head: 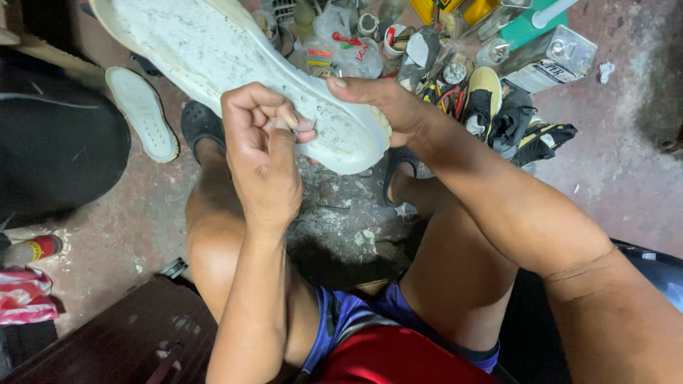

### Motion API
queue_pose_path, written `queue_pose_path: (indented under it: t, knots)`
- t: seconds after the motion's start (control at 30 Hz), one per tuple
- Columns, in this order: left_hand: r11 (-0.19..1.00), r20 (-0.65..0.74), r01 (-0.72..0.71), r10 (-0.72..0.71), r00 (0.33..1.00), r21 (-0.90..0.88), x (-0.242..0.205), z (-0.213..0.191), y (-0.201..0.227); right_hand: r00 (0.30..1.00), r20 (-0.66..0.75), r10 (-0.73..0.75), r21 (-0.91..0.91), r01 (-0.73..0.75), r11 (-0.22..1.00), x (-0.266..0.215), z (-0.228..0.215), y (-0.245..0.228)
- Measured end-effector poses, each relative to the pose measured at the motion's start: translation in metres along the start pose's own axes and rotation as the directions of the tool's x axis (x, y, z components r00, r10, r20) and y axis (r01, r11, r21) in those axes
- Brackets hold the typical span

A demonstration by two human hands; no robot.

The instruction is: The person cleans a white shoe sole by hand, using a cloth to wipe the surface and a small tool to scrape debris from the tread. The person repeatedly rubs and scrapes different areas of the sole, then wipes the surface again.

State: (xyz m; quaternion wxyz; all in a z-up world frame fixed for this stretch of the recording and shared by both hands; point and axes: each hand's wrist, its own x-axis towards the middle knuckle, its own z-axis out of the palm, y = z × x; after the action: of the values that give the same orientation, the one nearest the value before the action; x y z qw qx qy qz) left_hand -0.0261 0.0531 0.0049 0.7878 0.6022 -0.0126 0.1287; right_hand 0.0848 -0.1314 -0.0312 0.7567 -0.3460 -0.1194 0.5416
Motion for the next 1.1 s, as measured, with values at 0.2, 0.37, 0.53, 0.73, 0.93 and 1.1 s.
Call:
queue_pose_path:
  t: [0.2, 0.37, 0.53, 0.73, 0.93, 1.1]
  knots:
    - [0.990, -0.050, 0.028, -0.036, 0.998, -0.137, 0.002, -0.005, -0.017, 0.999, 0.005, -0.036, -0.079, 0.036, 0.996, 0.005, 0.011, 0.003]
    - [0.947, -0.074, -0.102, 0.130, 0.989, 0.304, -0.003, -0.003, -0.023, 0.993, -0.117, 0.001, -0.128, -0.016, 0.992, 0.011, 0.019, 0.005]
    - [0.918, -0.053, -0.056, 0.083, 0.995, 0.391, 0.001, -0.006, -0.019, 0.989, -0.146, -0.006, -0.148, -0.016, 0.989, 0.017, 0.020, 0.004]
    - [0.963, -0.016, 0.086, -0.085, 0.996, 0.254, 0.011, -0.009, -0.011, 0.932, -0.341, 0.121, -0.133, -0.175, 0.975, 0.012, 0.017, -0.002]
    - [0.858, -0.005, -0.022, 0.028, 1.000, 0.513, 0.008, -0.006, -0.005, 0.960, -0.278, 0.033, -0.206, -0.093, 0.974, 0.009, 0.014, -0.005]
    - [0.744, -0.058, -0.025, 0.086, 0.995, 0.668, 0.004, -0.001, -0.006, 0.966, -0.257, -0.005, -0.179, -0.042, 0.983, 0.011, 0.011, -0.001]
